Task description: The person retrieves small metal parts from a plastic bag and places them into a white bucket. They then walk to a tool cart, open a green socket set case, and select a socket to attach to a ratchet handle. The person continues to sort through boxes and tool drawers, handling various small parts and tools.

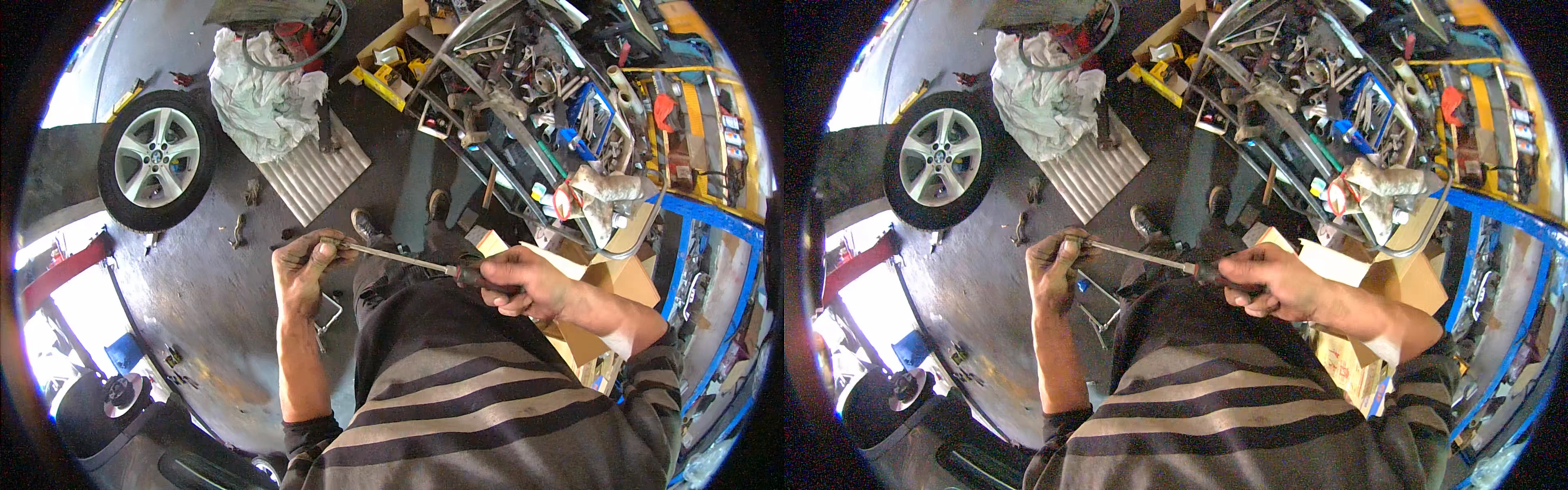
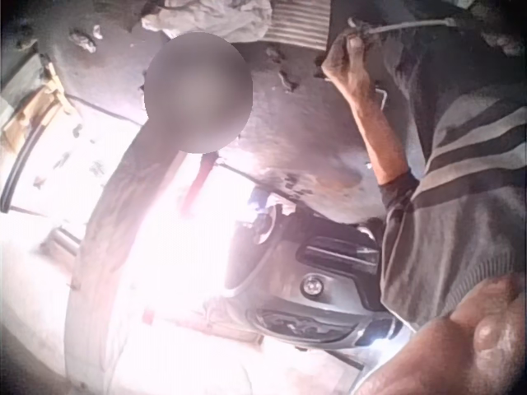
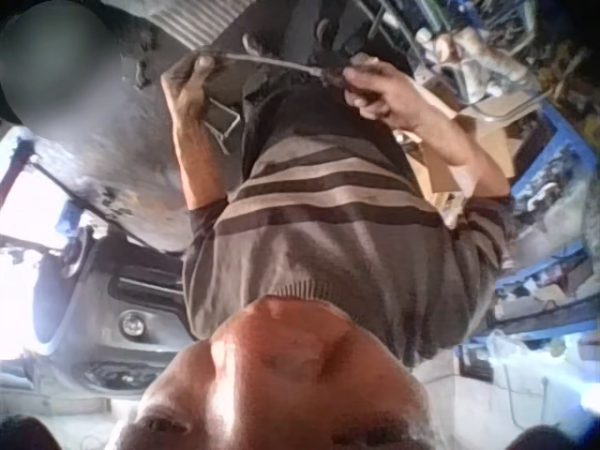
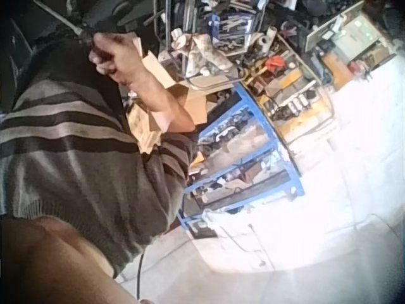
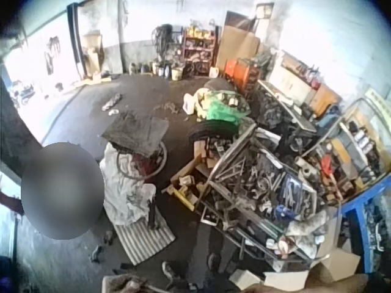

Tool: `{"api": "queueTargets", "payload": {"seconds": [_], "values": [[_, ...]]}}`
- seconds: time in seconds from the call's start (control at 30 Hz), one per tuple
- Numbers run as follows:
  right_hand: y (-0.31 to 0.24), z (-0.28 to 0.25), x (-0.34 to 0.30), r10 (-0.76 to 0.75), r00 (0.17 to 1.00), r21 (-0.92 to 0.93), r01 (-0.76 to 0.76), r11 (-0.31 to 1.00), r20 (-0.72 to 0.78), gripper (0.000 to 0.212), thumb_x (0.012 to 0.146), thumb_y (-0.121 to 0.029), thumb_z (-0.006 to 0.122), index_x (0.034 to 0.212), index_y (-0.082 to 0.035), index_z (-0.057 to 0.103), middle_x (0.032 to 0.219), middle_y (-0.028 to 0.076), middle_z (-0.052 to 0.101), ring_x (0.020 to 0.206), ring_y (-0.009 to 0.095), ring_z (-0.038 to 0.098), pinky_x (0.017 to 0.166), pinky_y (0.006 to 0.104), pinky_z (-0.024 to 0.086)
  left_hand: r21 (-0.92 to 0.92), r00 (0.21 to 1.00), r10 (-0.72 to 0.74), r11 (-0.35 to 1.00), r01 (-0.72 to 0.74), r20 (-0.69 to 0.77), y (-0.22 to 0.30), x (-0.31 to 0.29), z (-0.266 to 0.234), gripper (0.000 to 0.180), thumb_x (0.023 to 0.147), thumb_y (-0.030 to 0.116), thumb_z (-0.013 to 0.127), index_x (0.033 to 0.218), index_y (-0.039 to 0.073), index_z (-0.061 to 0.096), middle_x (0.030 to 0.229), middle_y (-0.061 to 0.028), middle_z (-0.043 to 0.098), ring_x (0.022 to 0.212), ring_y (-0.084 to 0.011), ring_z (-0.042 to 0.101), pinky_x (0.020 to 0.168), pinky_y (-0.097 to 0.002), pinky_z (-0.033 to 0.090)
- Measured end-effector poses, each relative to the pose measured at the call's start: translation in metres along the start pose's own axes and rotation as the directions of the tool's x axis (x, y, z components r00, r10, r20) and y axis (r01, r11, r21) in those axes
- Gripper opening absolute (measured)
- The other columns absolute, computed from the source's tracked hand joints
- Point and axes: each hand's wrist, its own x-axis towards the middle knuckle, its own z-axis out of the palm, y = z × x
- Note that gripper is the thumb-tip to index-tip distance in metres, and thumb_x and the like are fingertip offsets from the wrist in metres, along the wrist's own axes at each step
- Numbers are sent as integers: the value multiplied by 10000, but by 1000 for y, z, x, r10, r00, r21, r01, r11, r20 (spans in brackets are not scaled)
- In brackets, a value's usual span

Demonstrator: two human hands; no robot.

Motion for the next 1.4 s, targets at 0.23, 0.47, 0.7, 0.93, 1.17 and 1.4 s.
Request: {"api": "queueTargets", "payload": {"seconds": [0.23,0.47,0.7,0.93,1.17,1.4], "values": [[17,31,39,-764,616,-876,458,149,192,298,861,-128,768,1124,-24,672,831,73,654,601,125,593,543,273,476,-11,983,-186,983,185,-7,-12,-1,-37,409,976,315,681,1077,-81,660,882,-129,702,763,-210,698,734,-342,592],[33,51,30,-725,534,-897,322,-303,436,368,849,-80,757,1193,18,670,740,124,652,526,228,594,495,341,479,-35,991,-94,995,98,94,-1,-9,-52,416,947,292,721,1077,-102,681,881,-153,721,757,-216,707,715,-344,608],[39,53,17,-298,938,-443,195,875,-177,385,1004,-338,634,1168,6,682,708,30,605,529,49,452,461,195,317,11,991,1,1000,-2,134,4,-8,-46,394,945,285,725,1058,-91,692,848,-132,713,742,-198,688,701,-333,586],[30,27,24,-733,675,-766,515,384,87,312,875,-90,726,1146,13,610,852,68,655,715,134,616,625,277,508,-163,996,-28,986,42,83,-10,2,-12,318,1049,258,567,1046,-53,631,789,-37,582,676,-119,506,620,-255,403],[39,27,16,-722,382,-792,46,-609,577,519,785,-193,794,1249,-14,644,764,44,571,533,183,579,472,325,487,-104,999,40,994,-41,-14,-12,14,6,347,1040,285,581,956,-48,636,710,-14,528,624,-92,440,574,-247,336],[37,24,-5,-781,307,-837,269,-477,544,471,815,-137,786,1240,11,646,708,58,556,474,200,546,425,340,452,31,968,246,968,-247,52,23,7,10,487,934,415,724,961,-68,666,687,-27,573,569,-80,479,506,-219,319]]}}
